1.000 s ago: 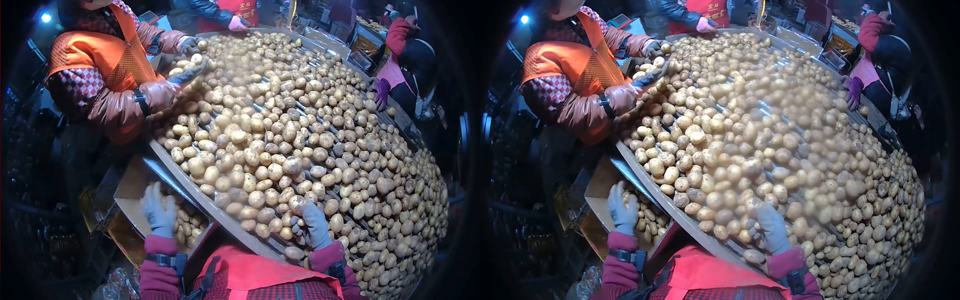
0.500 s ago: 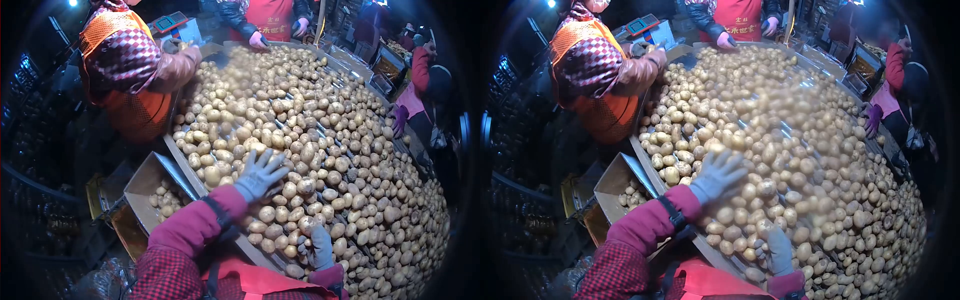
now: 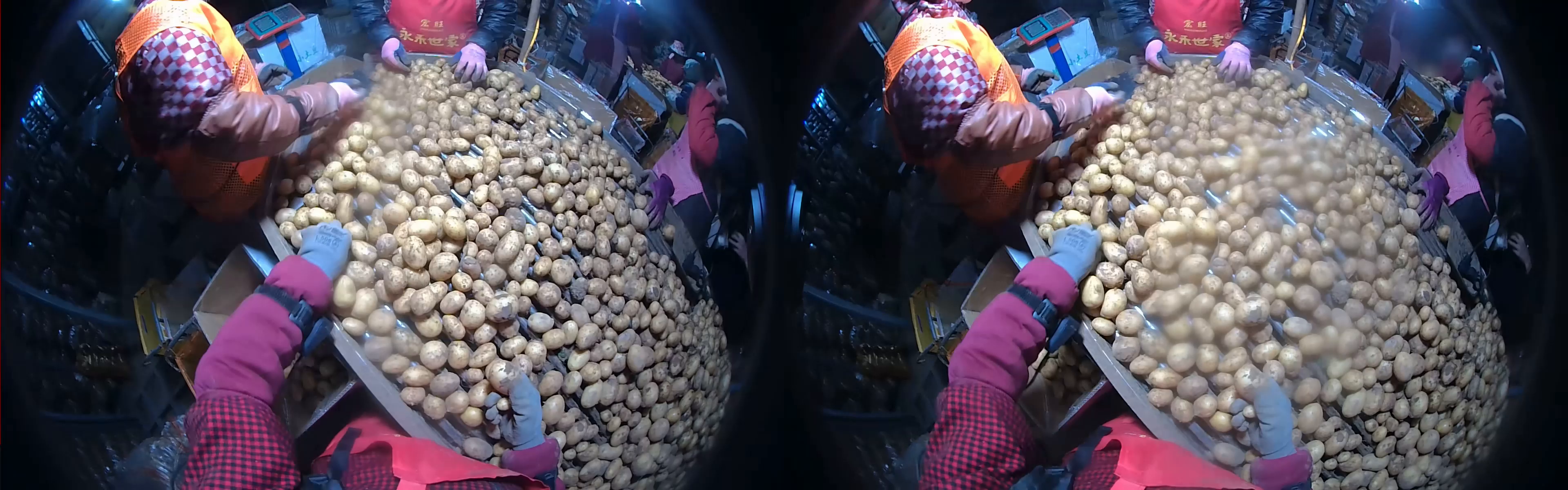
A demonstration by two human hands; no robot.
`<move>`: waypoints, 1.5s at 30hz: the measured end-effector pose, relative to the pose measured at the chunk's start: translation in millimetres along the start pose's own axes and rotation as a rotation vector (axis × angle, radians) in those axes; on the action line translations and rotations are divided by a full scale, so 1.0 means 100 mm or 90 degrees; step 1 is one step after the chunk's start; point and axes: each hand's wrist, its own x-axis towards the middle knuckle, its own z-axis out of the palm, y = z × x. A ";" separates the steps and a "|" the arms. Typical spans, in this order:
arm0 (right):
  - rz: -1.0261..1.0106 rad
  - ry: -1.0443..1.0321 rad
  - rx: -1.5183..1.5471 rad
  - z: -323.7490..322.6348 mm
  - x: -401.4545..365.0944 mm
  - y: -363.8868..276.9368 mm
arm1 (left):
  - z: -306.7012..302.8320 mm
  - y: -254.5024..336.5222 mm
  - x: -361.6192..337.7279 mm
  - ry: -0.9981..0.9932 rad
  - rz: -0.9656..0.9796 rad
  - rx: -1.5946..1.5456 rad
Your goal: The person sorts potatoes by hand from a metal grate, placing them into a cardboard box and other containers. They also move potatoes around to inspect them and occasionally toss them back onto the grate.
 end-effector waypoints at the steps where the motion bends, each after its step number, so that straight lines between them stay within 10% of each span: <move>1: 0.004 0.006 -0.003 0.00 0.00 0.00 | 0.04 0.00 -0.02 0.032 0.008 0.012; 7: -0.003 0.022 0.015 -0.01 0.02 -0.01 | -0.14 -0.02 -0.21 0.125 0.084 0.079; 24: -0.053 0.007 -0.029 -0.08 0.03 0.07 | -0.23 0.28 0.19 -0.126 -0.021 0.160; 27: -0.128 -0.010 -0.089 -0.14 0.01 0.16 | -0.17 0.15 0.08 -0.065 0.009 0.117; 31: -0.272 -0.123 -0.143 -0.43 -0.01 0.30 | -0.12 0.14 -0.34 0.339 -0.021 -0.221; 39: 0.180 -0.175 0.541 -0.16 0.20 0.75 | -0.78 1.42 -1.87 0.398 0.481 -0.580; 40: 0.010 -0.240 0.150 -0.15 0.19 0.77 | -0.77 1.47 -1.90 0.377 0.484 -0.615; 41: -0.169 -0.221 -0.236 -0.13 0.17 0.78 | -0.74 1.42 -1.91 0.355 0.424 -0.603; 45: 0.069 -0.164 0.234 -0.29 0.13 0.67 | -0.83 0.77 -1.74 0.109 0.085 -0.478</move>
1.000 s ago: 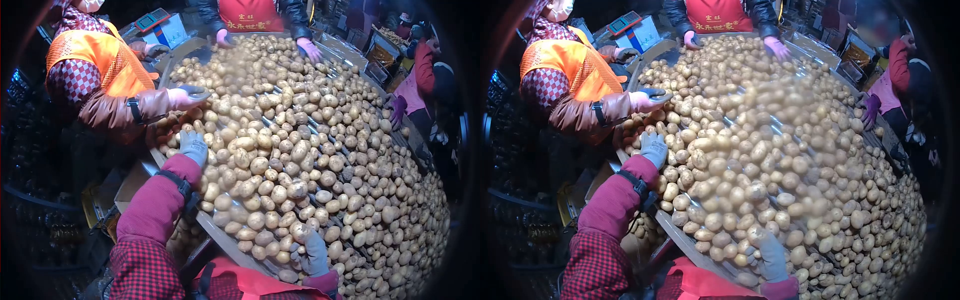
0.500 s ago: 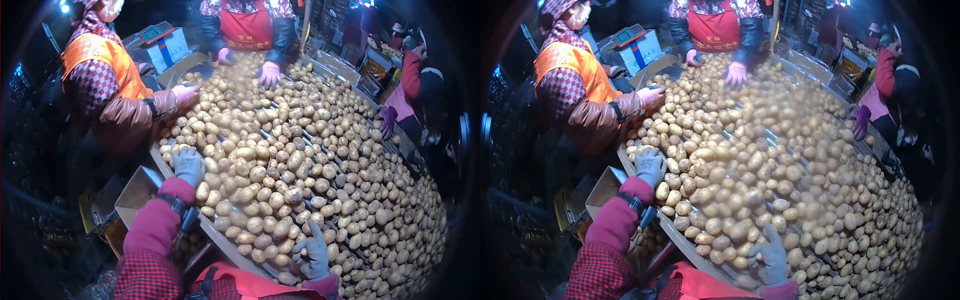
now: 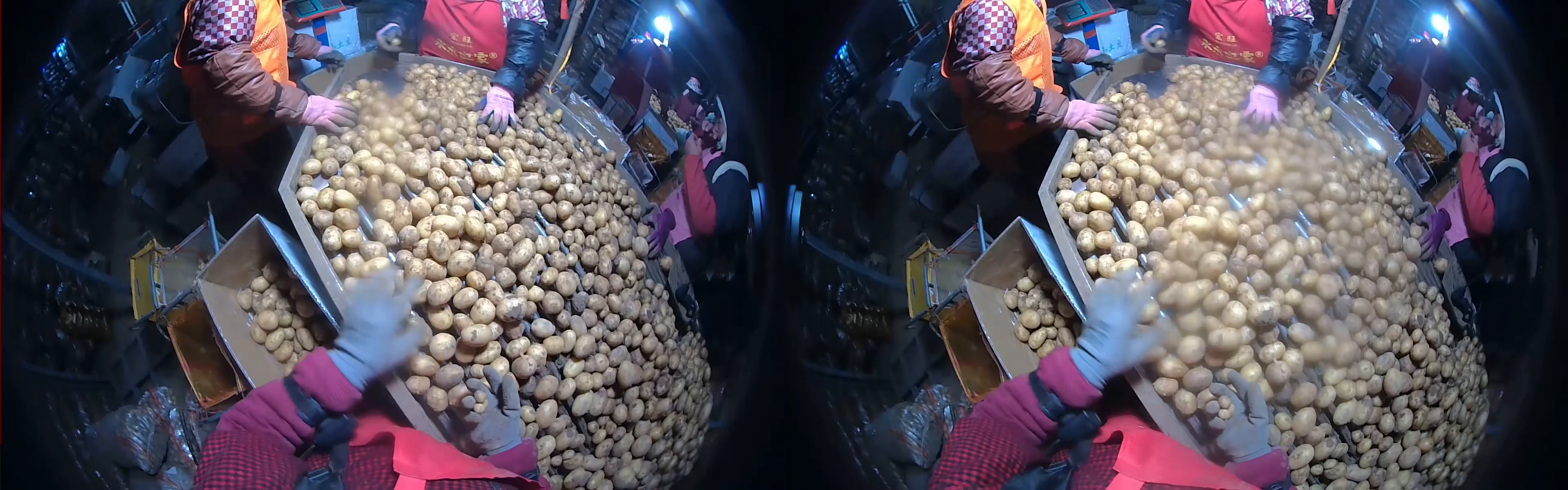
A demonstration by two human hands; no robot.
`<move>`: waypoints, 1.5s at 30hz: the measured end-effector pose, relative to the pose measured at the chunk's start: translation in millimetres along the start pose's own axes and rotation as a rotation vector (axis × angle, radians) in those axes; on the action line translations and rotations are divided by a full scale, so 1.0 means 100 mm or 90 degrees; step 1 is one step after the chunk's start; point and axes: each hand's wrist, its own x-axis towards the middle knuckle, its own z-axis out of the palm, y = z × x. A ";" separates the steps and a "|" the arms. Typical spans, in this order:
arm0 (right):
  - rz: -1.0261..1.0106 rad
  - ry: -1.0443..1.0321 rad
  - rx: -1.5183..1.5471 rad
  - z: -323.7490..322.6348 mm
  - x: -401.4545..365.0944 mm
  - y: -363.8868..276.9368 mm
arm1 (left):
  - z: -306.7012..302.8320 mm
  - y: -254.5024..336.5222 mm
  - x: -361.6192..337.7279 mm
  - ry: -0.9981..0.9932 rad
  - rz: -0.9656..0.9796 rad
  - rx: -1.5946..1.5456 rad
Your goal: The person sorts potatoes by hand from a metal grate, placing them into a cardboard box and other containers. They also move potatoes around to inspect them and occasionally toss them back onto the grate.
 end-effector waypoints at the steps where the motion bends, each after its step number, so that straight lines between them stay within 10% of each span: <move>1: -0.017 0.017 -0.022 -0.01 -0.01 0.01 | 0.11 -0.19 -0.01 0.059 -0.029 0.057; 7: -0.028 -0.009 0.005 0.06 0.06 0.07 | 0.67 -0.21 0.45 0.085 -0.234 0.113; 14: 0.012 0.020 0.034 0.36 0.04 -0.02 | 0.33 -0.59 0.28 0.094 0.041 -0.309; 18: 0.053 -0.038 0.092 0.35 0.03 -0.04 | 0.01 -1.11 0.23 0.156 0.000 0.243; 27: 0.049 -0.171 0.133 0.17 0.03 -0.05 | 0.05 -1.13 1.06 -0.350 -0.159 0.579; 34: -0.066 -0.169 -0.004 0.00 0.01 -0.03 | -0.24 -1.22 0.69 -0.131 -0.152 0.175; 37: -0.047 -0.160 -0.011 0.01 0.02 -0.06 | -0.31 -1.03 0.42 -0.123 -0.141 -0.524; 45: -0.003 -0.038 -0.078 0.32 -0.09 -0.13 | 0.16 0.43 0.01 -0.340 0.065 -0.506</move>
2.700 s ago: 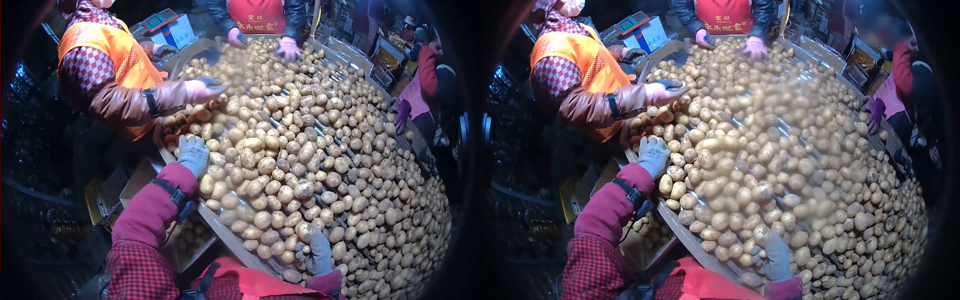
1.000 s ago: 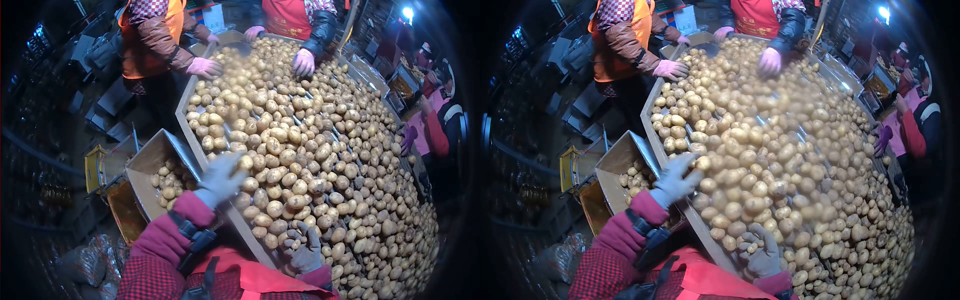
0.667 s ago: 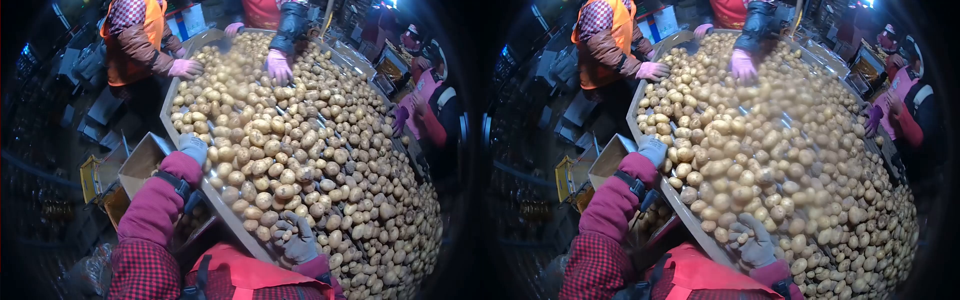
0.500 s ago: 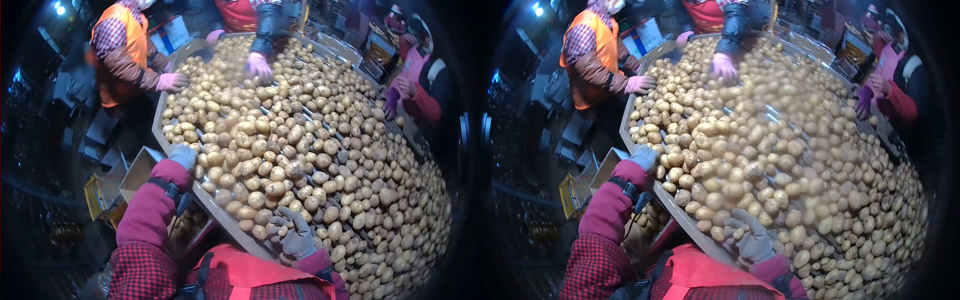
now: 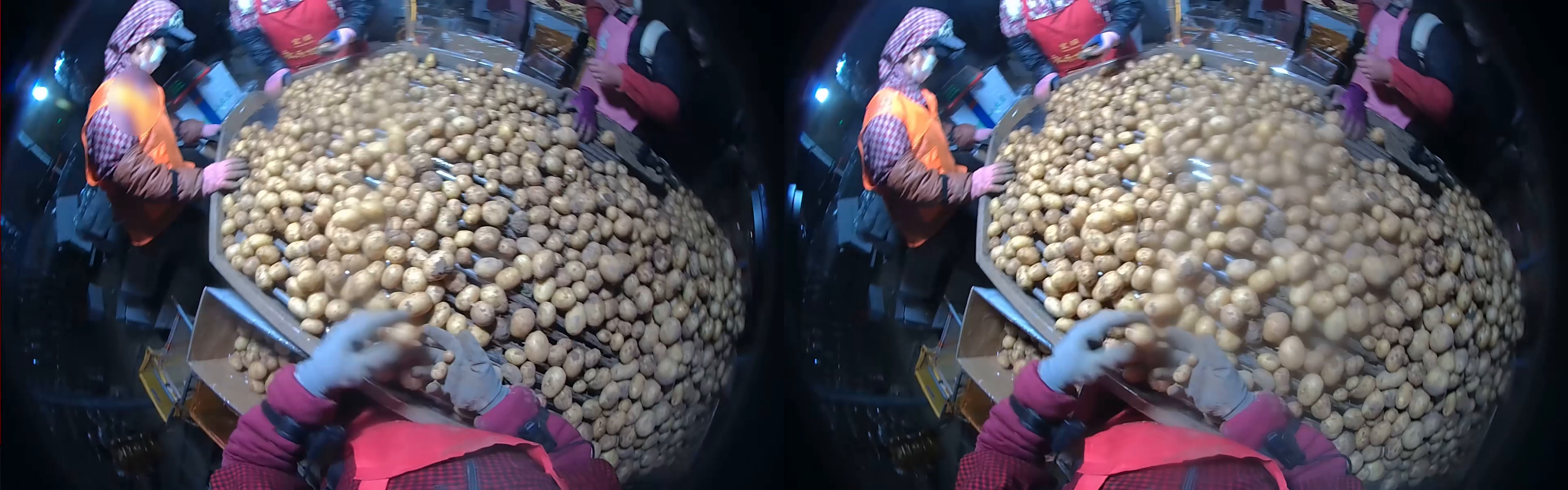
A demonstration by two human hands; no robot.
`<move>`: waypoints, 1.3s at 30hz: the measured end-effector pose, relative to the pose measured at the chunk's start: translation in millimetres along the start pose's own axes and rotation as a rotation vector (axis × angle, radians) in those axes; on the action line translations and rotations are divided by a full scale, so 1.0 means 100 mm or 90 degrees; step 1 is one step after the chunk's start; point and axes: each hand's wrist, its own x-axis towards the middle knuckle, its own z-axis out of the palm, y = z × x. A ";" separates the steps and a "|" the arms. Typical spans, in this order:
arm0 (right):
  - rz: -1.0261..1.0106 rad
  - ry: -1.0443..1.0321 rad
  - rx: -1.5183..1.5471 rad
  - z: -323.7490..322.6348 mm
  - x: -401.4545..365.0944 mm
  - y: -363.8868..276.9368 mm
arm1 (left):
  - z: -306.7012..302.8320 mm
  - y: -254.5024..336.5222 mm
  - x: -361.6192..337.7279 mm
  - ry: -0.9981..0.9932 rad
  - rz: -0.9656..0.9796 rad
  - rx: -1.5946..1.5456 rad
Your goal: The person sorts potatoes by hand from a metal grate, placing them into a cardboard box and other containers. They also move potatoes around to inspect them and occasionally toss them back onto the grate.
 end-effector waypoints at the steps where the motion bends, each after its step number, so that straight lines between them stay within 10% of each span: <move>1: -0.027 0.035 -0.011 0.08 -0.04 -0.01 | 0.15 0.02 0.12 -0.024 0.192 0.140; 10: -0.078 0.041 0.198 -0.50 -0.32 -0.02 | 0.64 0.01 1.29 -0.046 0.405 0.699; 30: -0.090 -0.053 0.233 -0.74 -0.25 0.02 | -1.48 -0.56 2.25 0.457 0.038 0.957; 33: -0.064 -0.038 0.243 -0.69 -0.23 -0.02 | -1.01 -0.27 1.90 0.348 0.282 0.845; 37: -0.049 0.005 0.224 -0.66 -0.27 -0.04 | 0.01 -0.10 1.20 -0.108 0.433 0.789; 39: -0.051 0.000 0.234 -0.69 -0.25 -0.03 | 0.12 -0.28 1.09 -0.094 0.404 0.763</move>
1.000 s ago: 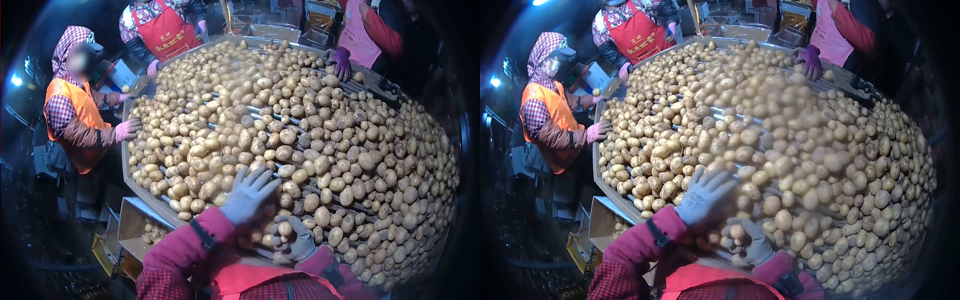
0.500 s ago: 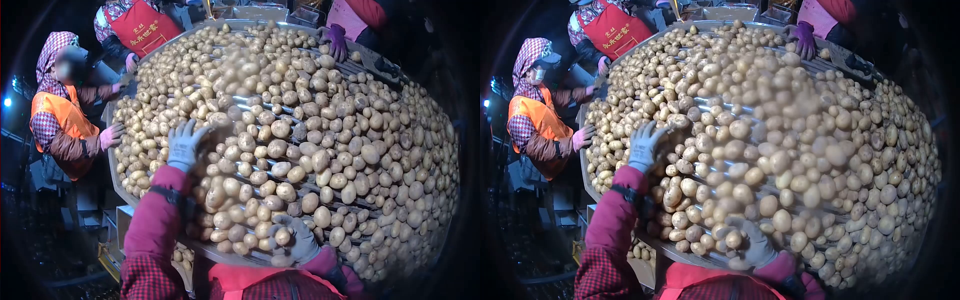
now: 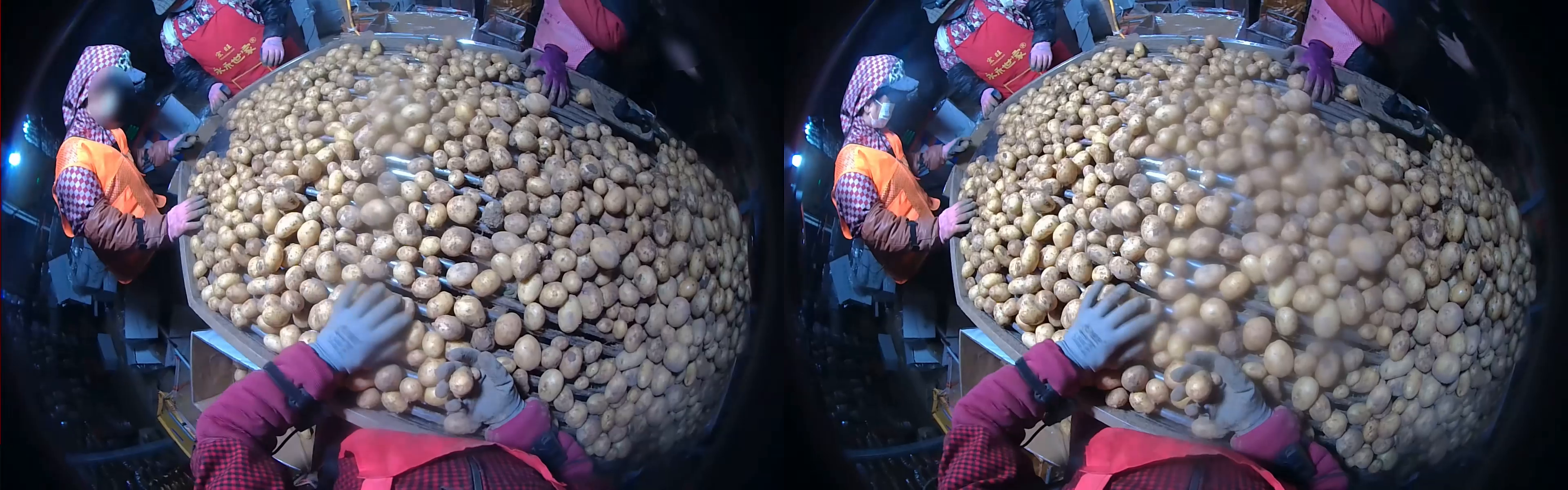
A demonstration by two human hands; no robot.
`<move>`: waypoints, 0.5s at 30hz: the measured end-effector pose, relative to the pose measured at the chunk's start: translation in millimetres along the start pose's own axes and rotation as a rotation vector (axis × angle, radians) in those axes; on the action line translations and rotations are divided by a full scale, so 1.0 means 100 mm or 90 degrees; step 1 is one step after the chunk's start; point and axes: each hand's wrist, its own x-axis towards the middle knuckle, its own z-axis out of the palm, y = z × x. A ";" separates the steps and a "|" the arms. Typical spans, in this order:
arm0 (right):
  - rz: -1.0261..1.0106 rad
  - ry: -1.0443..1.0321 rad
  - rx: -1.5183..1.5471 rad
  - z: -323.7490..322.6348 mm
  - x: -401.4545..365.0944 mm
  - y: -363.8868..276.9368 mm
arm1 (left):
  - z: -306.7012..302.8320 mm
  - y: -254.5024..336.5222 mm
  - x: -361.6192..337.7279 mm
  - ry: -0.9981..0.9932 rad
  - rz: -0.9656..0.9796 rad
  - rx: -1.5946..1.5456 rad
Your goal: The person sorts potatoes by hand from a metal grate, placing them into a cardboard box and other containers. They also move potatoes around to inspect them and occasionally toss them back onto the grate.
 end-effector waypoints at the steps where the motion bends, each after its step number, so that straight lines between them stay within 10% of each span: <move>1: 0.001 -0.001 -0.011 0.00 0.02 -0.03 | -0.05 -0.14 0.00 0.057 0.011 0.043; 12: -0.006 -0.009 -0.022 0.00 0.02 -0.03 | -0.18 -1.63 -0.36 0.119 -0.424 0.397; 15: -0.020 -0.029 -0.012 -0.03 0.03 -0.02 | -0.22 -1.21 -0.32 0.177 -0.336 0.225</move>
